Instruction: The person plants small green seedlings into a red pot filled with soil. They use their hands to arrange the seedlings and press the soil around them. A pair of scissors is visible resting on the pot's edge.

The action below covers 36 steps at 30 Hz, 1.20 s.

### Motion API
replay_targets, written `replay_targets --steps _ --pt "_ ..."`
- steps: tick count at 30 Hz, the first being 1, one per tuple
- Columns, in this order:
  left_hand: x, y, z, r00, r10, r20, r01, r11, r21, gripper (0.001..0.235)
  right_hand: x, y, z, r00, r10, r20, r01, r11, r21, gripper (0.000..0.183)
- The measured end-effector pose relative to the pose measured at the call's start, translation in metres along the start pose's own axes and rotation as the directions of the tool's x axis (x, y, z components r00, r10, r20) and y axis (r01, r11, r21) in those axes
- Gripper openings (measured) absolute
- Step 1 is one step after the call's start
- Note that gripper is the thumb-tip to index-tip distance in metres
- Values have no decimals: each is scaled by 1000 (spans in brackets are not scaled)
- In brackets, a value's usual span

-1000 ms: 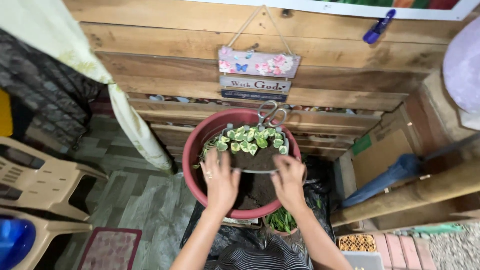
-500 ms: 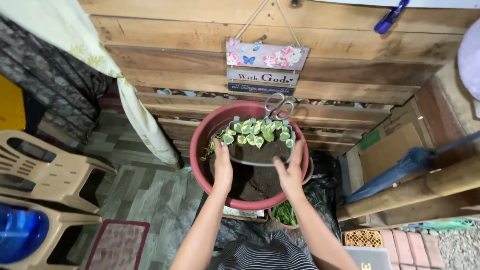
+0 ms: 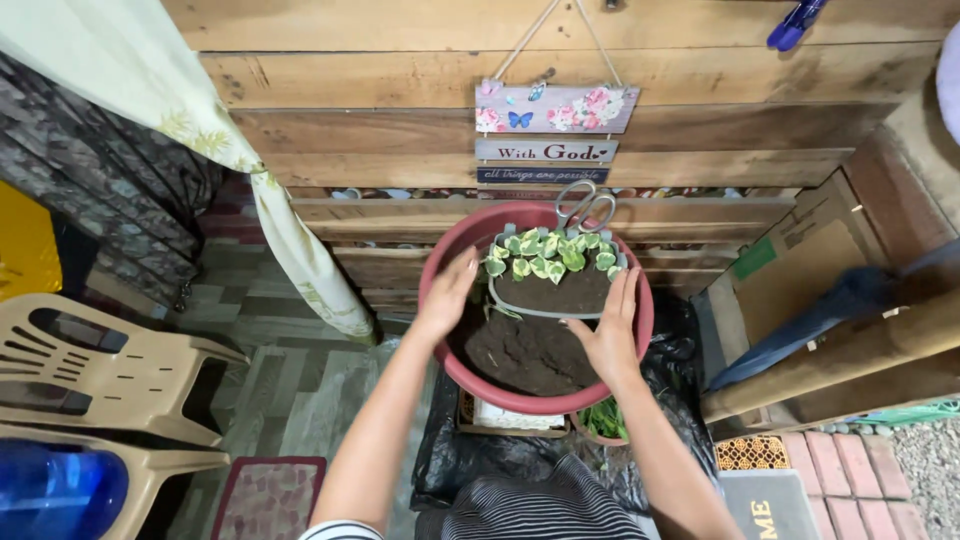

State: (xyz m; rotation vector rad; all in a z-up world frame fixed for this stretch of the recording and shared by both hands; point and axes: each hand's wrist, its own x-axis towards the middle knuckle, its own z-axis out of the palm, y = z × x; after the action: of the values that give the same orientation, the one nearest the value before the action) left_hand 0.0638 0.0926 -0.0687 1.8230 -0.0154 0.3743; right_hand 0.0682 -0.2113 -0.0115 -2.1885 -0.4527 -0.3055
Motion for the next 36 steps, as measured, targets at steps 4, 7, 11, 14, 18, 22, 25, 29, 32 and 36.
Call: replay_targets --steps 4,7,11,14,18,22,25,29,32,36 --pt "-6 71 -43 986 46 -161 27 906 422 24 -4 -2 -2 1000 20 -12 -21 999 -43 119" --pt "-4 46 -46 949 298 -100 -190 797 573 25 -5 -5 0 999 42 -11 -43 995 -87 116" --pt "5 31 -24 975 165 151 -223 663 714 27 -4 6 6 999 15 -35 -20 990 -138 111" --pt "17 23 -7 963 142 228 -268 527 806 22 -6 13 9 999 -10 -51 2 987 -160 109" --pt "47 -64 18 963 29 269 -262 344 902 19 -6 9 7 998 -35 -58 25 986 -162 109" --pt "68 -34 -9 960 -91 266 -177 540 823 20 -7 5 4 998 -26 -63 16 988 -155 110" --pt "64 21 -39 980 95 174 -187 729 658 21 -7 0 2 997 -22 -68 13 991 -132 110" --pt "62 31 -59 944 -239 228 164 938 304 16 -7 -2 2 997 -3 -72 -6 992 -125 107" --pt "64 0 -59 918 -293 269 304 953 0 21 -6 -4 0 997 -18 -80 8 992 -124 106" --pt "55 2 -61 924 -270 271 326 927 -187 30 -6 -6 -1 997 -17 -75 8 993 -120 105"
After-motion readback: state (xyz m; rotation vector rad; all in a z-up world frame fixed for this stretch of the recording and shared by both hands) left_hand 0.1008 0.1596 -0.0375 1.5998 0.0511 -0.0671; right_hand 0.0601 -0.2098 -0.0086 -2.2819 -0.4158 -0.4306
